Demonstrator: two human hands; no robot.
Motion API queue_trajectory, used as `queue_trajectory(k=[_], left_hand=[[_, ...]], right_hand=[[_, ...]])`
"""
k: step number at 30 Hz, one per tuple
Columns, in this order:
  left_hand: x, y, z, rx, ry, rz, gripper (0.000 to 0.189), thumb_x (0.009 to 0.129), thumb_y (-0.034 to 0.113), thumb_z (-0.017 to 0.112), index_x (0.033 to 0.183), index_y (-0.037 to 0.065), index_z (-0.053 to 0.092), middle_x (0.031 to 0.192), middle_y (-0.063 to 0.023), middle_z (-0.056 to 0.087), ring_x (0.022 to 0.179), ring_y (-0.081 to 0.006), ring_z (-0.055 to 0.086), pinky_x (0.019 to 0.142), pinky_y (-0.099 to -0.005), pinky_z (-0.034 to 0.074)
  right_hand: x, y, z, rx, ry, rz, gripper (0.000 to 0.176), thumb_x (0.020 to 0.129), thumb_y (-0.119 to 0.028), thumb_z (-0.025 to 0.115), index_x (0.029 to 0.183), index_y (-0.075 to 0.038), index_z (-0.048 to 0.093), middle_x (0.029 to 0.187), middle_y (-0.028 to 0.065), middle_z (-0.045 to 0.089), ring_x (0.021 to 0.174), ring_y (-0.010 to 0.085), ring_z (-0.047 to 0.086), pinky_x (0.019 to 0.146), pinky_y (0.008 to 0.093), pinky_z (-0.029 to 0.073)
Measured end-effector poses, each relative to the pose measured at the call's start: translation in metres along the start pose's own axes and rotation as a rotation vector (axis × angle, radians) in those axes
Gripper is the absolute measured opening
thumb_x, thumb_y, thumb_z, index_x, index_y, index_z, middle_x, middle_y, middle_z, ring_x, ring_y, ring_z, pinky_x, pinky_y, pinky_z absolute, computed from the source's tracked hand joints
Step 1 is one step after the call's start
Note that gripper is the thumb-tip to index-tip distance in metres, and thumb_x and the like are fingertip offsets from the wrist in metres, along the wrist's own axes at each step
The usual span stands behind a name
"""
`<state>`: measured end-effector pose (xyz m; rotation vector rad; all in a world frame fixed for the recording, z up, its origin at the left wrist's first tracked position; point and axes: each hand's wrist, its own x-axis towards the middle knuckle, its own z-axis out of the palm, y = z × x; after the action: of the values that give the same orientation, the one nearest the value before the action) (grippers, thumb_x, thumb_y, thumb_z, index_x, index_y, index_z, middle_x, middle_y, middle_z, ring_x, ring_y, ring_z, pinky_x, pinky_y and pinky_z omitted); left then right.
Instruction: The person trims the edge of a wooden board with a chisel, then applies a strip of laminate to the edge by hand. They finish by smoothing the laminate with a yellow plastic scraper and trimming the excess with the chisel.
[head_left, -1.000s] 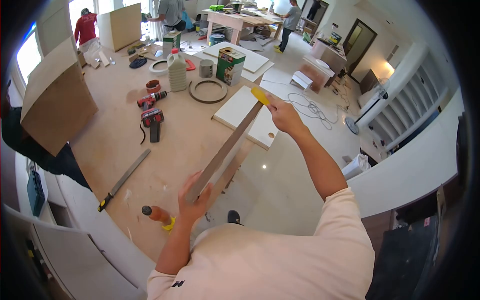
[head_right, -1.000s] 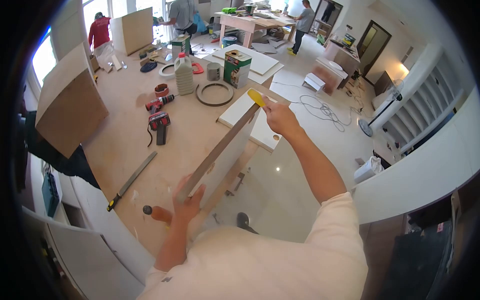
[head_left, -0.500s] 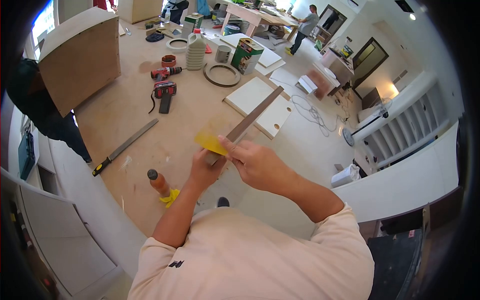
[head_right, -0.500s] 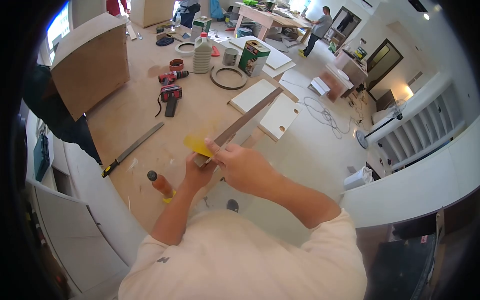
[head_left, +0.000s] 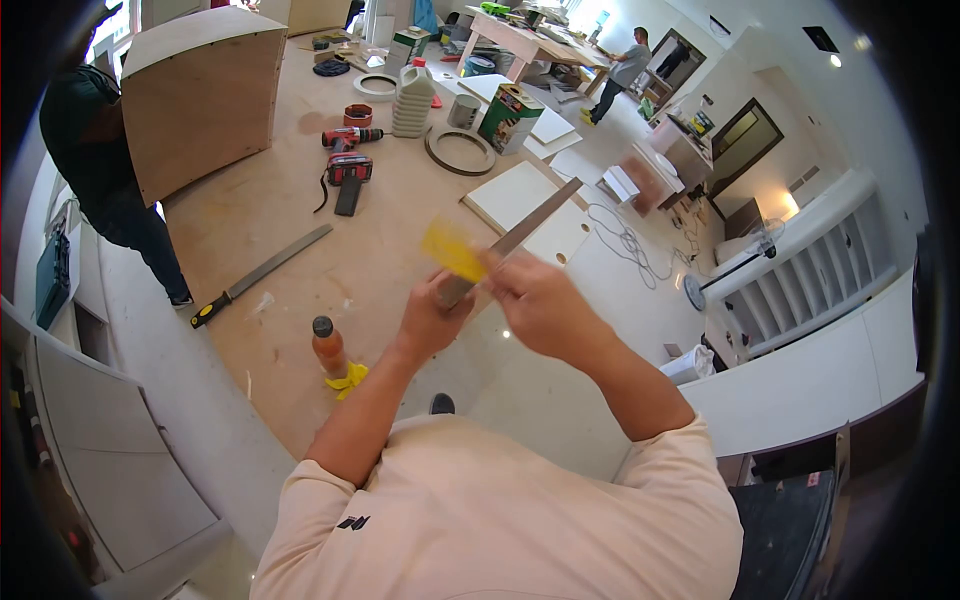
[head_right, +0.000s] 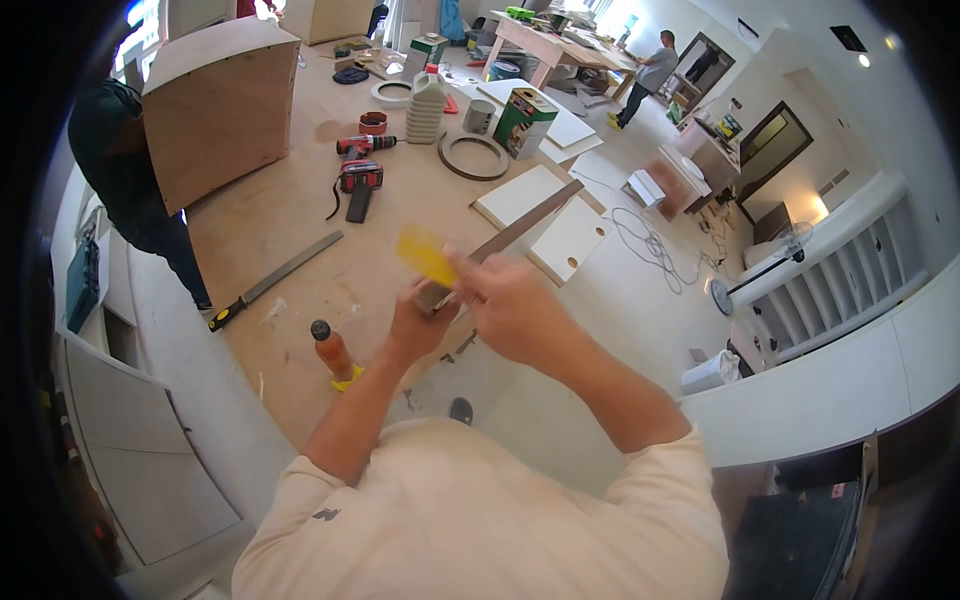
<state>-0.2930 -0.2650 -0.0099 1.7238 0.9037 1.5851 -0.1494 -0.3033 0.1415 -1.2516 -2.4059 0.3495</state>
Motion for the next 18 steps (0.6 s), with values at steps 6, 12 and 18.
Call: queue_trajectory(k=[6,12,18], left_hand=[[0.004,0.011,-0.003,-0.017,0.047,0.048,0.03,0.082,0.004,0.068,0.111,0.002,0.062,0.102,-0.0175,0.066,0.096,-0.0385,0.063,0.081,-0.0391,0.052],[0.003,0.001,-0.005,-0.033,0.017,0.011,0.03,0.083,0.004,0.067,0.113,0.002,0.062,0.106,-0.0173,0.066,0.097,-0.0365,0.064,0.083,-0.037,0.052],[0.005,0.003,-0.003,-0.077,0.059,-0.026,0.029,0.084,0.005,0.067,0.112,0.001,0.062,0.106,-0.0176,0.066,0.095,-0.035,0.065,0.082,-0.0357,0.052]], right_hand=[[0.001,0.001,-0.002,0.082,0.128,-0.055,0.046,0.092,-0.01,0.063,0.138,-0.012,0.054,0.082,0.0157,0.059,0.074,0.0321,0.059,0.067,0.0378,0.049],[0.003,-0.007,-0.014,0.268,-0.046,0.26,0.045,0.097,-0.012,0.057,0.142,-0.012,0.049,0.092,0.0141,0.065,0.068,0.0251,0.064,0.065,0.0334,0.052],[0.009,-0.002,-0.049,1.392,-0.123,0.496,0.047,0.101,-0.009,0.044,0.148,-0.015,0.04,0.109,0.016,0.064,0.069,0.0254,0.069,0.059,0.0347,0.059]])
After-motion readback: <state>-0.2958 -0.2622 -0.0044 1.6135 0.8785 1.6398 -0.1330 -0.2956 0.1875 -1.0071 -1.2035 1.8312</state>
